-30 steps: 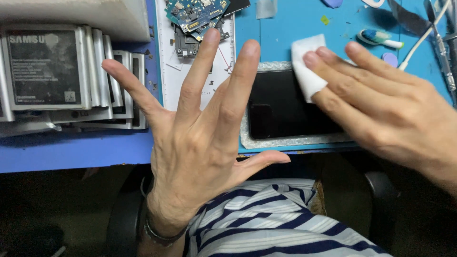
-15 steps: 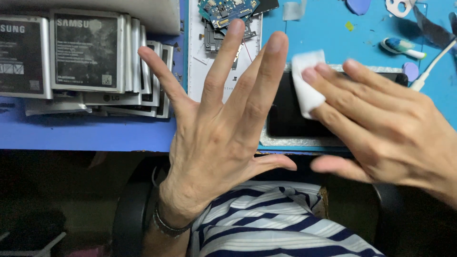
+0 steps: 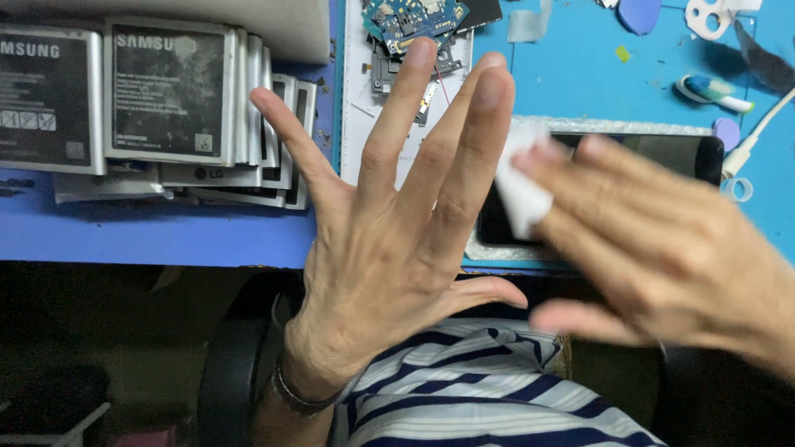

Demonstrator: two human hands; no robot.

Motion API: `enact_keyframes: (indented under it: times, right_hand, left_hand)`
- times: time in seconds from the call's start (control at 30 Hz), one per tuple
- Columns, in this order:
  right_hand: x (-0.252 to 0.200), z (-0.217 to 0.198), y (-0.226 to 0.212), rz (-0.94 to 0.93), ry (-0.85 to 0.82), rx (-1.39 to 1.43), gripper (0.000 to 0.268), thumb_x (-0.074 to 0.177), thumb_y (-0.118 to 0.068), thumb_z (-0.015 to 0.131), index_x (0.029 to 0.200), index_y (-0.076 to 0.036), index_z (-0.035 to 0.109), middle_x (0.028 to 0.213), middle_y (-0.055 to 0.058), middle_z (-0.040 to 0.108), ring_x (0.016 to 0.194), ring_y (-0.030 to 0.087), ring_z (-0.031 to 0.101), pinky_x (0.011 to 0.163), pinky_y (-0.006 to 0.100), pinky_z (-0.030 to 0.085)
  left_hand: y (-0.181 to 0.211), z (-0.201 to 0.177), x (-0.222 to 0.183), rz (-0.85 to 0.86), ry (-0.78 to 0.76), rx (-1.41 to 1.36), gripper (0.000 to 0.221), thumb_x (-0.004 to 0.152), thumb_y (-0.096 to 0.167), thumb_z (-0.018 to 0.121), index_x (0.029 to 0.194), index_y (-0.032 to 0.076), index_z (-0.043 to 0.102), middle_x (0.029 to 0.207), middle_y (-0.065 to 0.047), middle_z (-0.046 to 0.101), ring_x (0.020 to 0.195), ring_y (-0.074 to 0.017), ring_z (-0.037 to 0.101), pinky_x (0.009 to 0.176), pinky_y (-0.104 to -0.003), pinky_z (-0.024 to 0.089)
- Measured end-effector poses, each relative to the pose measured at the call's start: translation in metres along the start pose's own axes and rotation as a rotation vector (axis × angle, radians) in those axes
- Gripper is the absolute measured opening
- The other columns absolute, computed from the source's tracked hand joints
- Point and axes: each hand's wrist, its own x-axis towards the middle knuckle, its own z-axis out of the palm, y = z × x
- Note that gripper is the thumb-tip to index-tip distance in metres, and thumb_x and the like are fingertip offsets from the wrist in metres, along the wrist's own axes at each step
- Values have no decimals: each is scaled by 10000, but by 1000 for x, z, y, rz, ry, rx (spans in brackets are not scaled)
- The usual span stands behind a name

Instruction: Wiping the surface of a smartphone screen with a piece of paper towel to clean it.

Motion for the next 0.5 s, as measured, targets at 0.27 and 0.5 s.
enact_keyframes:
  times: [0.27,0.5]
  right_hand:
    - [2,-1,-5,61,1,-111,814,994,-715,573,1091,75,743,1421,384,662,1314,456,706,1175,570,514]
    - [-3,0,-6,22,7,24,764,1034,-620,515,1092,122,687,1401,381,634,1329,473,668,1150,573,534]
  left_hand:
    - [4,3,0,-16,28,-25,1514,873,1278,459,1671,51,70,1887,-63,395,1727,-348,249,1112,-968,-22]
    - [3,6,-1,-34,47,-29,1278,902,1079,184,1660,60,44,1898,-56,401,1748,-340,251,1161,-964,-42]
